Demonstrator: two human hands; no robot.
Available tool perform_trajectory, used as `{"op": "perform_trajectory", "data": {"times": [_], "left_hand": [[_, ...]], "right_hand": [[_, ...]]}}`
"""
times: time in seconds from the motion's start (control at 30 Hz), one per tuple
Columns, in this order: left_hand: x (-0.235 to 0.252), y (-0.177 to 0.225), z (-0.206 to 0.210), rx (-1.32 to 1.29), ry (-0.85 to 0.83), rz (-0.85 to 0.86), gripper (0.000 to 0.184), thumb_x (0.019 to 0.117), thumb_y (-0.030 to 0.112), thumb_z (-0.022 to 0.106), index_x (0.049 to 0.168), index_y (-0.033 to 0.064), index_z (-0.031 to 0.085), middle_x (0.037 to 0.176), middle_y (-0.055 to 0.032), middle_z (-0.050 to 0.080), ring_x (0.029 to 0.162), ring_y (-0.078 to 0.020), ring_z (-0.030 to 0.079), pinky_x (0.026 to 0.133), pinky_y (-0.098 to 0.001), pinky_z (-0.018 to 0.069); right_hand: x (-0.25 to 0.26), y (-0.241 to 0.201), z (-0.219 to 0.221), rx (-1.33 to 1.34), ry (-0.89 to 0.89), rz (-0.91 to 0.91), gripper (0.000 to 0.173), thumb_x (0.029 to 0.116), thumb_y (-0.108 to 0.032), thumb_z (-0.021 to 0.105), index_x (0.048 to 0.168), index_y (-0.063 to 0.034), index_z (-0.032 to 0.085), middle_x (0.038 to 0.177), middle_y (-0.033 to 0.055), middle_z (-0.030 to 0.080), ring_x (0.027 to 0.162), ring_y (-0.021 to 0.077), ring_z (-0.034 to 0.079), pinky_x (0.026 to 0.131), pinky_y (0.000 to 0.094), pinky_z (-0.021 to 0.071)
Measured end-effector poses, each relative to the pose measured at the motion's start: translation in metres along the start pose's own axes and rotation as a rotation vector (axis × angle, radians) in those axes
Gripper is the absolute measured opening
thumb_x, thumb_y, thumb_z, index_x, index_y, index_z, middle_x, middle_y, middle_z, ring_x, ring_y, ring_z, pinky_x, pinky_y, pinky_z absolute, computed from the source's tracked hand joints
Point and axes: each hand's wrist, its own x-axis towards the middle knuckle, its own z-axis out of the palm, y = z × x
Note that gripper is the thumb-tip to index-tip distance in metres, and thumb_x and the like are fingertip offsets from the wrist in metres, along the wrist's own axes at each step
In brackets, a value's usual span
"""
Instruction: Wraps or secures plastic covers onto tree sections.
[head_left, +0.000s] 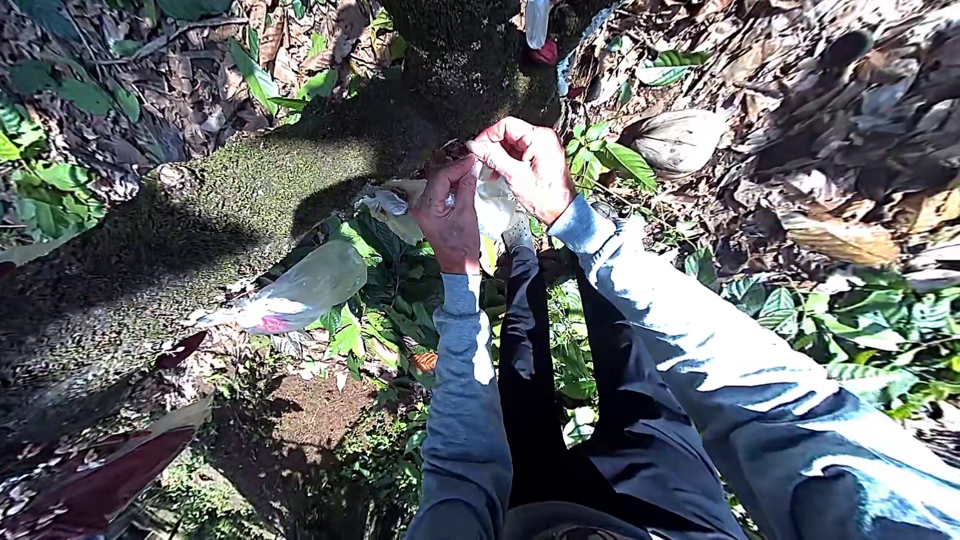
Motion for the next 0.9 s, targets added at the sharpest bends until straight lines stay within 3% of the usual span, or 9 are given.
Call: {"op": "perform_trajectory", "data": {"times": [0.27, 0.4, 0.5, 0.6, 0.8, 0.9], "left_hand": [[0.0, -0.009, -0.004, 0.045, -0.045, 0.1, 0.01, 0.093, 0.0, 0.072, 0.102, -0.0008, 0.076, 0.11, -0.0128, 0.074, 0.107, -0.0217, 0.071, 0.093, -0.0361, 0.0605], [-0.002, -0.007, -0.004, -0.045, -0.017, 0.032, 0.011, 0.0929, 0.0, 0.072, 0.103, -0.0025, 0.074, 0.109, -0.0136, 0.073, 0.102, -0.0219, 0.071, 0.089, -0.0358, 0.0608], [-0.001, -0.001, -0.003, -0.116, 0.033, -0.072, 0.011, 0.0936, 0.001, 0.071, 0.103, -0.0035, 0.072, 0.103, -0.0133, 0.074, 0.092, -0.0202, 0.071, 0.082, -0.0344, 0.0609], [-0.002, 0.001, 0.0, -0.163, 0.066, -0.124, 0.012, 0.0924, -0.001, 0.071, 0.103, -0.0048, 0.071, 0.096, -0.0138, 0.072, 0.081, -0.0192, 0.068, 0.073, -0.0328, 0.06], [-0.001, 0.005, 0.001, -0.073, 0.047, -0.106, 0.012, 0.0914, -0.002, 0.071, 0.103, -0.0037, 0.072, 0.094, -0.011, 0.071, 0.078, -0.0158, 0.067, 0.07, -0.0296, 0.0596], [0.001, 0.002, -0.001, 0.077, -0.009, -0.045, 0.011, 0.092, 0.001, 0.071, 0.102, -0.0006, 0.075, 0.1, -0.0095, 0.072, 0.088, -0.0148, 0.069, 0.077, -0.0294, 0.0612]], "right_hand": [[-0.004, -0.002, 0.015, -0.037, 0.096, 0.051, 0.02, 0.0997, -0.027, 0.067, 0.104, -0.0091, 0.074, 0.083, 0.0003, 0.072, 0.067, 0.0084, 0.067, 0.062, 0.029, 0.0579], [-0.006, -0.002, 0.017, 0.001, 0.081, 0.041, 0.022, 0.1032, -0.025, 0.061, 0.105, -0.008, 0.075, 0.083, 0.001, 0.072, 0.067, 0.0092, 0.067, 0.063, 0.0294, 0.0582], [-0.015, 0.0, 0.009, 0.062, -0.042, -0.047, 0.027, 0.1046, -0.019, 0.056, 0.122, -0.0037, 0.068, 0.097, 0.0055, 0.072, 0.08, 0.0108, 0.069, 0.074, 0.03, 0.0599], [-0.025, 0.004, 0.005, 0.061, -0.092, -0.102, 0.042, 0.0982, -0.015, 0.063, 0.138, -0.0016, 0.058, 0.108, 0.0097, 0.07, 0.091, 0.0145, 0.069, 0.081, 0.0321, 0.061], [-0.026, 0.001, 0.006, 0.012, -0.022, -0.149, 0.025, 0.1005, -0.013, 0.063, 0.122, -0.0025, 0.068, 0.107, 0.0072, 0.071, 0.091, 0.0117, 0.07, 0.079, 0.0287, 0.0609], [-0.023, 0.003, 0.005, -0.003, -0.006, -0.161, 0.022, 0.1006, -0.015, 0.065, 0.119, -0.003, 0.07, 0.108, 0.0069, 0.071, 0.092, 0.0113, 0.07, 0.081, 0.028, 0.0618]]}}
